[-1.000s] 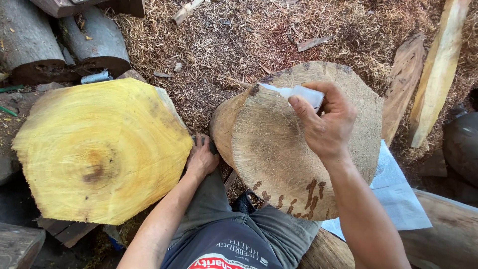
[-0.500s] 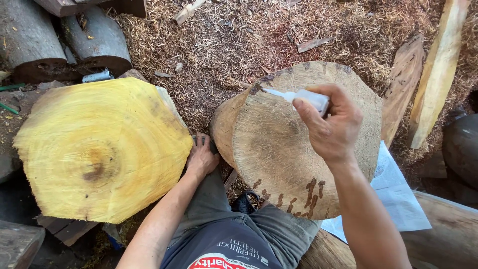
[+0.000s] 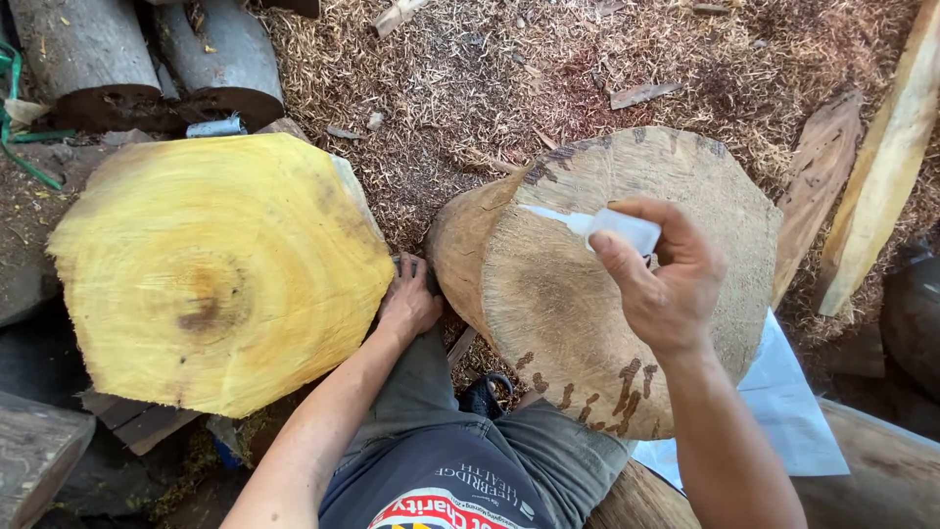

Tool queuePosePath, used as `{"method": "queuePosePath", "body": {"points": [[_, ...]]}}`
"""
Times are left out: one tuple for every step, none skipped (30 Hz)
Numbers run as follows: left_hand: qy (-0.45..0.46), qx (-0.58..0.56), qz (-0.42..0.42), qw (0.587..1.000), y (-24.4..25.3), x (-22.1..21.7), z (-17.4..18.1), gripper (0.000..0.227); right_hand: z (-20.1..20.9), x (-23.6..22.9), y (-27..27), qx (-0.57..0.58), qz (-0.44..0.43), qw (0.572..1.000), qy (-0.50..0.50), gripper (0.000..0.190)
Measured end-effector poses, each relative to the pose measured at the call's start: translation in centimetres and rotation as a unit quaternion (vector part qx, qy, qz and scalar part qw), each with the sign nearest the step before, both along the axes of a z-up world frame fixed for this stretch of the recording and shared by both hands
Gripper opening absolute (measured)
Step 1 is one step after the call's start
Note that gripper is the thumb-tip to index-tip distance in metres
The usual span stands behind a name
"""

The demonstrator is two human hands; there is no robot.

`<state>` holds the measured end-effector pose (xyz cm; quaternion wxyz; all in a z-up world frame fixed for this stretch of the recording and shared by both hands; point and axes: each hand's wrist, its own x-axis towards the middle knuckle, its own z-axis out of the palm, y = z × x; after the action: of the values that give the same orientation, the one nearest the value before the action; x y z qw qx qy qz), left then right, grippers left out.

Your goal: Apply adhesive to wood pieces to join them or fill cracks during a woodworking project.

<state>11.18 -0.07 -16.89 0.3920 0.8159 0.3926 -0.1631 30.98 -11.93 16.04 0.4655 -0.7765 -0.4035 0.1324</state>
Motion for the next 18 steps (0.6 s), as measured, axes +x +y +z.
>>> {"method": "queuePosePath", "body": {"points": [[-0.003,-0.013,0.004,1.000,0.0,0.0,-0.1,0.095,0.0,-0.1,0.3,0.004,0.006,1.000,-0.004,0.027],[-0.006,-0.026,0.007,1.000,0.0,0.1,-0.1,0.094,0.0,-0.2,0.5,0.007,0.012,1.000,-0.007,0.029],[-0.006,-0.027,0.006,1.000,0.0,0.1,0.1,0.094,0.0,-0.2,0.5,0.006,0.011,1.000,-0.007,0.029],[-0.001,-0.026,0.005,1.000,0.1,0.1,0.3,0.093,0.0,-0.2,0.5,-0.001,0.010,1.000,-0.014,0.029],[0.004,-0.025,0.004,1.000,0.1,0.1,0.5,0.092,0.0,-0.2,0.5,-0.008,0.009,1.000,-0.021,0.030],[0.005,-0.026,0.003,1.000,0.1,0.2,0.7,0.092,0.2,-0.3,0.3,-0.009,0.008,1.000,-0.021,0.030],[0.008,-0.023,0.001,1.000,0.2,0.2,0.9,0.092,0.4,-0.3,0.2,-0.008,0.007,1.000,-0.026,0.029],[0.012,-0.020,-0.001,1.000,0.3,0.2,1.1,0.092,0.7,-0.3,0.1,-0.007,0.006,0.999,-0.032,0.028],[0.012,-0.020,-0.002,1.000,0.3,0.2,1.1,0.092,0.7,-0.3,0.2,-0.007,0.005,0.999,-0.032,0.028],[0.017,-0.024,-0.001,1.000,0.3,0.2,1.1,0.091,0.7,-0.3,0.2,-0.006,-0.001,1.000,-0.023,0.028],[0.021,-0.027,0.000,0.999,0.2,0.3,1.1,0.091,0.8,-0.3,0.2,-0.004,-0.008,1.000,-0.016,0.028],[0.021,-0.027,-0.002,0.999,0.2,0.3,1.0,0.091,0.7,-0.3,0.3,-0.004,-0.009,1.000,-0.016,0.028],[0.019,-0.031,0.004,0.999,0.1,0.3,1.0,0.091,0.6,-0.3,0.5,-0.013,0.001,1.000,-0.028,0.027],[0.016,-0.035,0.010,0.999,0.1,0.3,0.9,0.092,0.5,-0.3,0.7,-0.022,0.012,0.999,-0.039,0.027],[0.016,-0.035,0.009,0.999,0.1,0.3,1.0,0.092,0.4,-0.2,0.5,-0.021,0.011,0.999,-0.039,0.027],[0.020,-0.032,0.005,0.999,0.1,0.3,1.0,0.091,0.4,-0.1,0.4,-0.014,0.013,0.999,-0.036,0.025],[0.024,-0.028,0.000,0.999,0.2,0.3,1.0,0.091,0.3,0.0,0.4,-0.007,0.015,0.999,-0.032,0.024],[0.024,-0.028,0.000,0.999,0.2,0.3,0.8,0.091,0.4,0.2,0.3,-0.007,0.015,0.999,-0.032,0.024]]}}
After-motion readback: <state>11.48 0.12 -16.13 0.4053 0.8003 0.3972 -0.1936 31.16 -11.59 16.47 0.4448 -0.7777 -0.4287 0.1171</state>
